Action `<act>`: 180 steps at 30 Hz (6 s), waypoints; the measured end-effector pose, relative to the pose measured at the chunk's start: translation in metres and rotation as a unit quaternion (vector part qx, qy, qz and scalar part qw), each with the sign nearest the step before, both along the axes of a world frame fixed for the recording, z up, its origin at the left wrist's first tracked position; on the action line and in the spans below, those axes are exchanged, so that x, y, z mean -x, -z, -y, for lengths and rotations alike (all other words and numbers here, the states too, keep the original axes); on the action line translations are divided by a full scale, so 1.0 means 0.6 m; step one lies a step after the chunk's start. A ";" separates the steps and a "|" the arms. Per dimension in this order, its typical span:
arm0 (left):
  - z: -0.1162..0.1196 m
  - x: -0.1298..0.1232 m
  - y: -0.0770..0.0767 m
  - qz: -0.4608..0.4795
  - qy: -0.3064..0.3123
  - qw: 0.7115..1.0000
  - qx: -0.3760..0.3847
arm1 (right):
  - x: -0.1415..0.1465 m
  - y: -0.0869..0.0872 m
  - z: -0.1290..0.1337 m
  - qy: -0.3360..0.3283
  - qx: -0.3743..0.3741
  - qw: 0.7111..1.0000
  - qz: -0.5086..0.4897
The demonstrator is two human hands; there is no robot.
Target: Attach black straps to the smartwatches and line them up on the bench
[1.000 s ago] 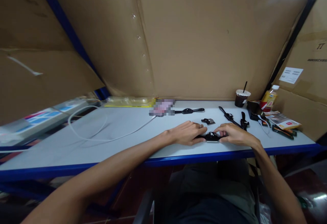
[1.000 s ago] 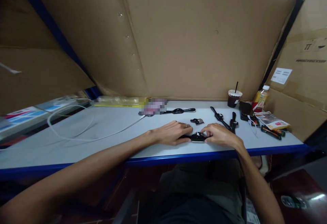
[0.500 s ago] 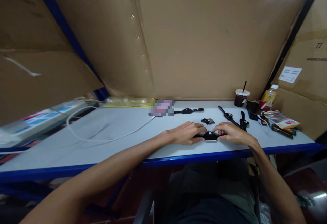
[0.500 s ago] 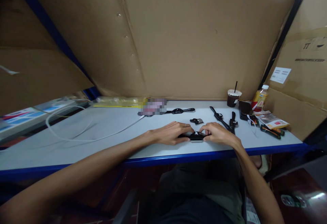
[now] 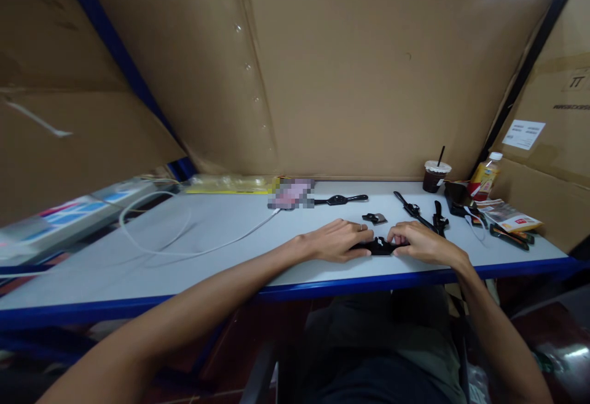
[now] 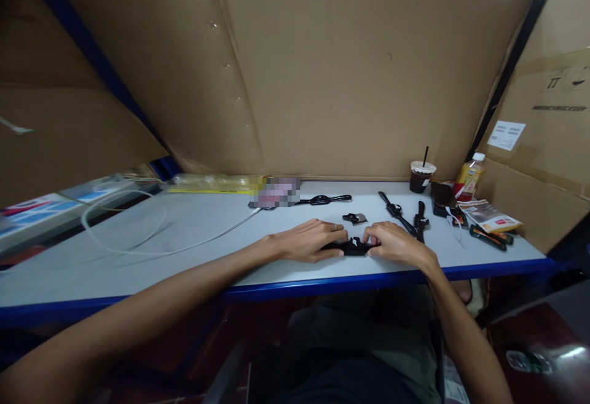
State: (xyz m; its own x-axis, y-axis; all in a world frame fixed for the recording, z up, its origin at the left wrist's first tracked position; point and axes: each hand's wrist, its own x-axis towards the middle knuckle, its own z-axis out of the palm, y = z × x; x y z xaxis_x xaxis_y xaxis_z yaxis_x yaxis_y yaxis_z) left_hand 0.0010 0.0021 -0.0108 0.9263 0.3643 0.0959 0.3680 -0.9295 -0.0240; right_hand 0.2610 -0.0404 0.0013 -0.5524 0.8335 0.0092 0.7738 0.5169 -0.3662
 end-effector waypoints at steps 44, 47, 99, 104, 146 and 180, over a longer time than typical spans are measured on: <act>-0.002 -0.003 0.001 -0.012 -0.001 0.999 -0.046 | 0.025 0.008 0.010 -0.002 -0.127 0.992 -0.023; -0.003 -0.003 0.002 -0.017 -0.003 0.999 -0.043 | 0.027 0.016 0.008 -0.025 -0.124 0.991 -0.040; -0.004 -0.003 0.006 0.012 -0.001 0.999 -0.049 | 0.035 0.025 -0.004 0.014 -0.141 0.989 -0.039; -0.003 -0.003 0.005 -0.008 -0.009 0.998 -0.058 | 0.034 0.027 -0.005 0.008 -0.150 0.988 -0.045; -0.002 -0.006 0.009 0.005 0.014 0.999 -0.051 | 0.020 0.007 0.000 0.054 -0.140 0.988 -0.043; -0.006 -0.005 0.010 0.005 0.000 0.999 -0.051 | 0.014 0.001 0.034 0.059 -0.110 0.986 0.112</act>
